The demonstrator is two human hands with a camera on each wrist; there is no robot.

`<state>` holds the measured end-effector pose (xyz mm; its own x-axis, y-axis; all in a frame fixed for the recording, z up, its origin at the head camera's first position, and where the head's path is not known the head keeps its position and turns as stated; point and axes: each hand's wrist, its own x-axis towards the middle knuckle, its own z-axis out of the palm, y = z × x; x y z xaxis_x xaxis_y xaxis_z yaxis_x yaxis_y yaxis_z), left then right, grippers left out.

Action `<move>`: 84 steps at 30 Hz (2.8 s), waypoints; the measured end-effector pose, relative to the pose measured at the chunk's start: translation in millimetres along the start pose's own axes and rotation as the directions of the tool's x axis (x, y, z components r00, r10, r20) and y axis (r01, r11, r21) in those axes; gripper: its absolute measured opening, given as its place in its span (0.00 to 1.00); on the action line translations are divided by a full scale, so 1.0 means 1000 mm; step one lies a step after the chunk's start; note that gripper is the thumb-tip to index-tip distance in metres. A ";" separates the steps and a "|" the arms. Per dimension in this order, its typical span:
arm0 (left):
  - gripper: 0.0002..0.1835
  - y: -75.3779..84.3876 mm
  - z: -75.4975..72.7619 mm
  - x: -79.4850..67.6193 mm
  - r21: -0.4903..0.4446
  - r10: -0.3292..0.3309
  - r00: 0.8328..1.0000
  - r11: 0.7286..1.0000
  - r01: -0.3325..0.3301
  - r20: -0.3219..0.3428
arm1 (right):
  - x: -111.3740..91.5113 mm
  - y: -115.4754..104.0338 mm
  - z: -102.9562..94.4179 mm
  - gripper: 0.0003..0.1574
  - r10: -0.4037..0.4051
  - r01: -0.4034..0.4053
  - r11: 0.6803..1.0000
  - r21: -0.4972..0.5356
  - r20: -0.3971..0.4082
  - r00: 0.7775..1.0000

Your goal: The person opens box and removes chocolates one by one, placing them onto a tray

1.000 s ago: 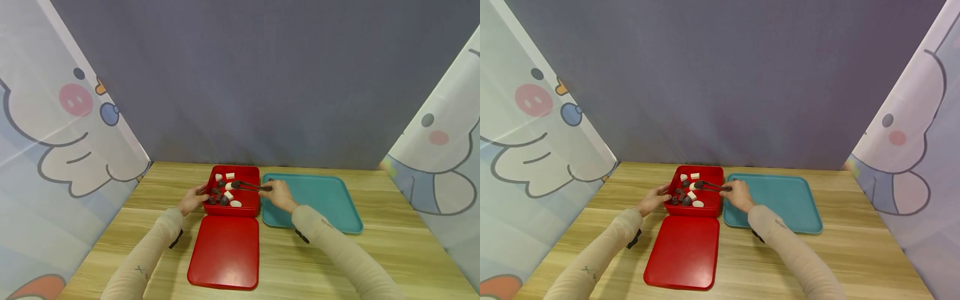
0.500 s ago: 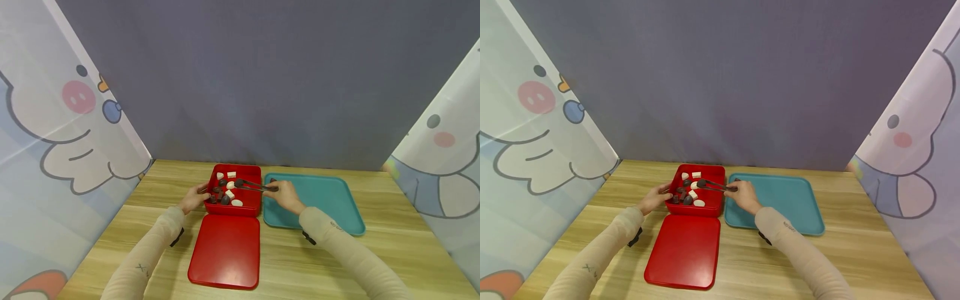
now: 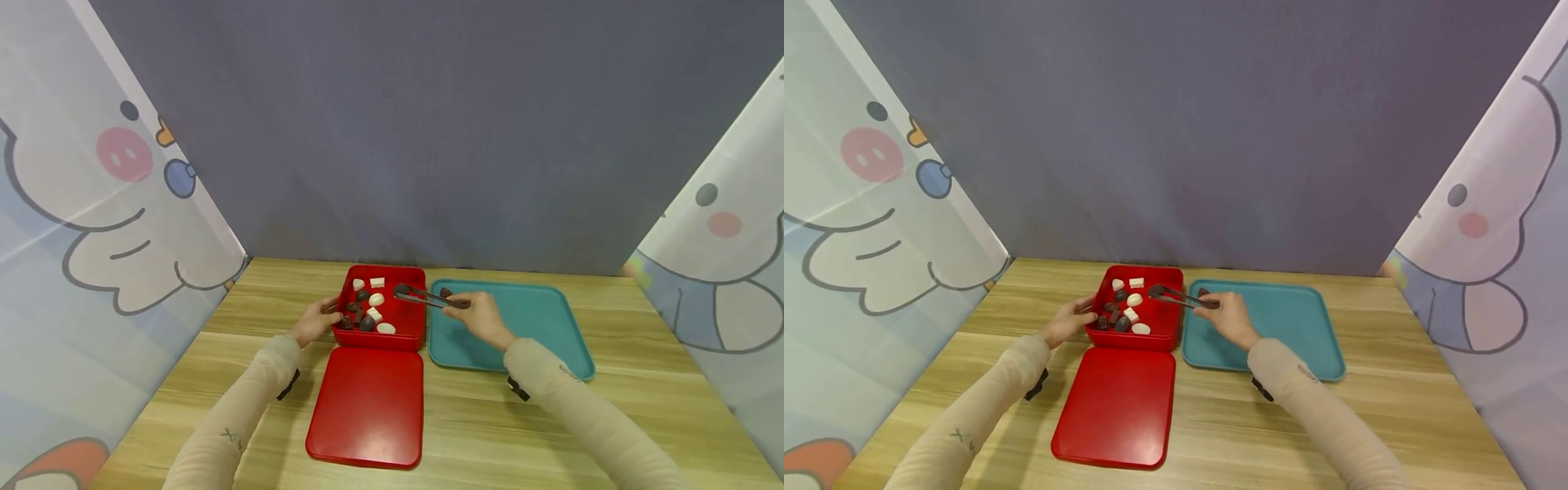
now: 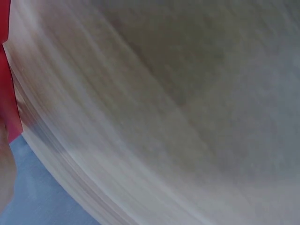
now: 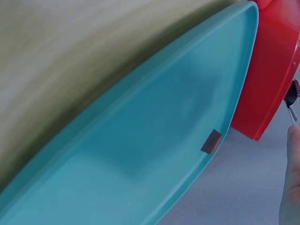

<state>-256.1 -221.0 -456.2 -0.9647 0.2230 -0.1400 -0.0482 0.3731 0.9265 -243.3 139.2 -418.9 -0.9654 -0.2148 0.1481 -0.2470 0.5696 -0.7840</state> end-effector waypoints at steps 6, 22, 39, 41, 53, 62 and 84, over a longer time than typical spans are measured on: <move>0.31 0.001 -0.002 0.001 -0.002 -0.004 1.000 1.000 0.004 0.004 | -0.004 0.003 -0.011 0.19 -0.013 0.013 1.000 -0.020 -0.014 1.000; 0.32 0.001 0.004 -0.004 0.023 0.013 0.999 1.000 -0.013 -0.036 | -0.019 0.024 -0.029 0.24 0.033 -0.035 0.999 -0.030 -0.057 0.998; 0.32 0.002 0.004 -0.002 -0.004 0.010 1.000 1.000 -0.011 -0.022 | -0.027 0.044 -0.051 0.25 0.046 -0.057 0.994 -0.095 -0.115 0.992; 0.32 0.002 0.003 -0.003 -0.008 0.008 1.000 1.000 -0.008 -0.020 | -0.027 0.045 -0.053 0.25 0.049 -0.062 0.992 -0.106 -0.120 0.992; 0.32 0.003 0.002 -0.005 0.013 0.003 1.000 1.000 -0.003 -0.021 | -0.029 0.059 -0.058 0.25 0.071 -0.092 0.983 -0.156 -0.133 0.989; 0.31 0.003 0.004 -0.005 -0.027 0.012 1.000 1.000 -0.012 -0.017 | -0.029 0.067 -0.060 0.26 0.086 -0.106 0.979 -0.173 -0.117 0.989; 0.31 0.002 0.004 -0.005 0.005 -0.003 1.000 1.000 0.003 -0.031 | -0.029 0.077 -0.059 0.25 0.130 -0.148 0.972 -0.184 -0.106 0.986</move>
<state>-250.6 -217.7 -454.8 -0.9720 0.1944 -0.1317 -0.0495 0.3786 0.9242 -238.9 236.0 -447.9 -0.9928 -0.0534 0.1077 -0.1123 0.7314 -0.6727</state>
